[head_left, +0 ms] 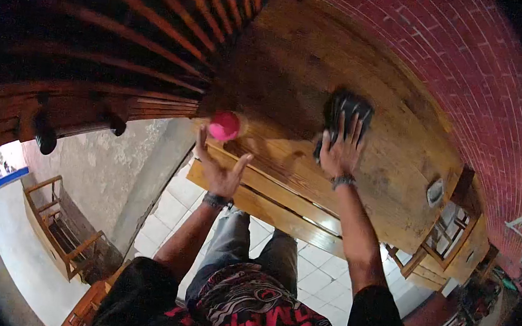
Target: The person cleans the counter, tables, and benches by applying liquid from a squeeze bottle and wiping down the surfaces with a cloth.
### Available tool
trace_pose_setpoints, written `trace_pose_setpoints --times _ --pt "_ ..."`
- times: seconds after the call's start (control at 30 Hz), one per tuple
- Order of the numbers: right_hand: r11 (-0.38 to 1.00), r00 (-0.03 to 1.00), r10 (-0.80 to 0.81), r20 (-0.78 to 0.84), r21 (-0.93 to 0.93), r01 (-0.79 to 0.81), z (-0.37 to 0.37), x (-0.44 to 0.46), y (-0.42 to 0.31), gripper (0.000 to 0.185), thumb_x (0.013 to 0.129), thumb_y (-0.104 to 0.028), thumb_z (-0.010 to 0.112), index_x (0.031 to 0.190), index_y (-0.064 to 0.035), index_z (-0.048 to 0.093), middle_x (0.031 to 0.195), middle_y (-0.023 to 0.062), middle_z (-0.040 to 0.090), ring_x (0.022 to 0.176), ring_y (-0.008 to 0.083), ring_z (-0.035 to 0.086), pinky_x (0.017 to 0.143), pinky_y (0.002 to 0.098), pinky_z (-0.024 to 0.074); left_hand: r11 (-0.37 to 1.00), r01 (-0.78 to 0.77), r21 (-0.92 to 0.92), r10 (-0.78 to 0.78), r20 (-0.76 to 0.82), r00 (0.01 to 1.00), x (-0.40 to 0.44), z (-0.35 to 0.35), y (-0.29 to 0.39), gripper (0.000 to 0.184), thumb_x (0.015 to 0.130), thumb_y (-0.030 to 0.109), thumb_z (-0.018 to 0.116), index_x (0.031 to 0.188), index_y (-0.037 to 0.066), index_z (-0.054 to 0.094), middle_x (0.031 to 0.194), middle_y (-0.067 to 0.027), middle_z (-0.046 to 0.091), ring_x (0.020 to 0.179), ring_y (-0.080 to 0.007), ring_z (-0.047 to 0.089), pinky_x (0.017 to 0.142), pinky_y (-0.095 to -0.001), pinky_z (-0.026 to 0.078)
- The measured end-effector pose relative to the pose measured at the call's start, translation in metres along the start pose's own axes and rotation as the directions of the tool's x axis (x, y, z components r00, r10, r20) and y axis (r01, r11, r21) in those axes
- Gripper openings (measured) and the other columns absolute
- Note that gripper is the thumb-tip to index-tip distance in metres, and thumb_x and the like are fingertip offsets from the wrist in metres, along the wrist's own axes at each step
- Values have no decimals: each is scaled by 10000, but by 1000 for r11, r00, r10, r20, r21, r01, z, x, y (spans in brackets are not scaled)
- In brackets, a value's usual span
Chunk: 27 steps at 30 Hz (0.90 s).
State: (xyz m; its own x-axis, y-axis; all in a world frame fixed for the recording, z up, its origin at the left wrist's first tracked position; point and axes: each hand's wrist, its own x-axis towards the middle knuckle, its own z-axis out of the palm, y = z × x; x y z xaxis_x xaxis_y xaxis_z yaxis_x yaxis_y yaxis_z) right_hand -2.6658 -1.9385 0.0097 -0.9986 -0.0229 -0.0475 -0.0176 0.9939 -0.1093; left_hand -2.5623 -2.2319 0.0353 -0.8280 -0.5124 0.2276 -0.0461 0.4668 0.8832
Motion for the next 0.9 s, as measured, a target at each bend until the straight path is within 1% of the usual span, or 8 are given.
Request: trace_pose_setpoints --times 0.23,0.3,0.4,0.57,0.63,0.73,0.8,0.9 --pt "890 895 -374 -242 178 420 26 127 -144 632 1062 -413 470 1650 -202 376 1706 170 341 1566 393 318 1265 564 261 986 105 -131 -57 329 943 60 -5 -28 485 815 215 910 1186 47 646 1113 -142 695 1003 -298 677 895 -421 539" --pt "806 846 -471 -250 268 528 46 106 -211 626 1037 -399 505 1630 -223 415 1697 167 358 1546 400 350 1263 568 269 959 1 -284 27 96 995 50 -29 -41 495 825 141 895 1233 44 631 1106 -110 701 976 -251 688 843 -383 560" --pt "689 771 -510 -381 356 631 50 25 -278 676 965 -375 601 1611 -248 446 1697 164 361 1542 388 355 1259 579 271 986 60 -156 -44 105 993 46 -91 -39 850 835 45 882 1529 7 393 1489 -165 523 1360 -276 544 1139 -429 481" --pt "700 704 -701 113 297 650 1 -34 -208 695 882 -320 704 1549 -231 529 1663 162 402 1548 377 327 1269 567 239 976 203 -77 -198 67 978 -7 -173 -68 816 867 61 871 1530 16 398 1536 -177 505 1417 -296 503 1165 -443 465" --pt "933 883 -327 336 266 244 -31 -51 -136 712 939 -368 643 1611 -225 457 1705 174 338 1567 379 302 1248 609 231 954 298 -30 -293 114 949 -31 -198 -74 767 866 47 867 1504 3 443 1533 -175 515 1414 -290 505 1155 -433 468" --pt "954 978 197 -72 244 -174 39 -101 38 672 1079 -533 432 1659 -200 373 1766 184 181 1645 381 51 1292 607 26 919 394 12 -392 150 908 -63 -227 -79 730 864 54 869 1479 -11 481 1517 -163 528 1393 -294 516 1136 -421 472" --pt "820 736 523 -430 18 -572 55 -98 107 589 1083 -457 469 1608 -190 444 1578 207 502 1473 371 448 1193 643 317 915 402 40 -403 162 901 -74 -236 -74 733 868 87 873 1481 -8 484 1502 -160 537 1384 -304 515 1146 -436 457" --pt "903 843 388 -373 -28 -428 62 -64 48 591 1027 -447 531 1551 -175 495 1521 207 533 1419 383 476 1158 627 349 917 396 52 -399 190 897 -80 -235 -73 744 867 105 880 1485 -6 481 1504 -164 536 1395 -315 507 1161 -450 445"
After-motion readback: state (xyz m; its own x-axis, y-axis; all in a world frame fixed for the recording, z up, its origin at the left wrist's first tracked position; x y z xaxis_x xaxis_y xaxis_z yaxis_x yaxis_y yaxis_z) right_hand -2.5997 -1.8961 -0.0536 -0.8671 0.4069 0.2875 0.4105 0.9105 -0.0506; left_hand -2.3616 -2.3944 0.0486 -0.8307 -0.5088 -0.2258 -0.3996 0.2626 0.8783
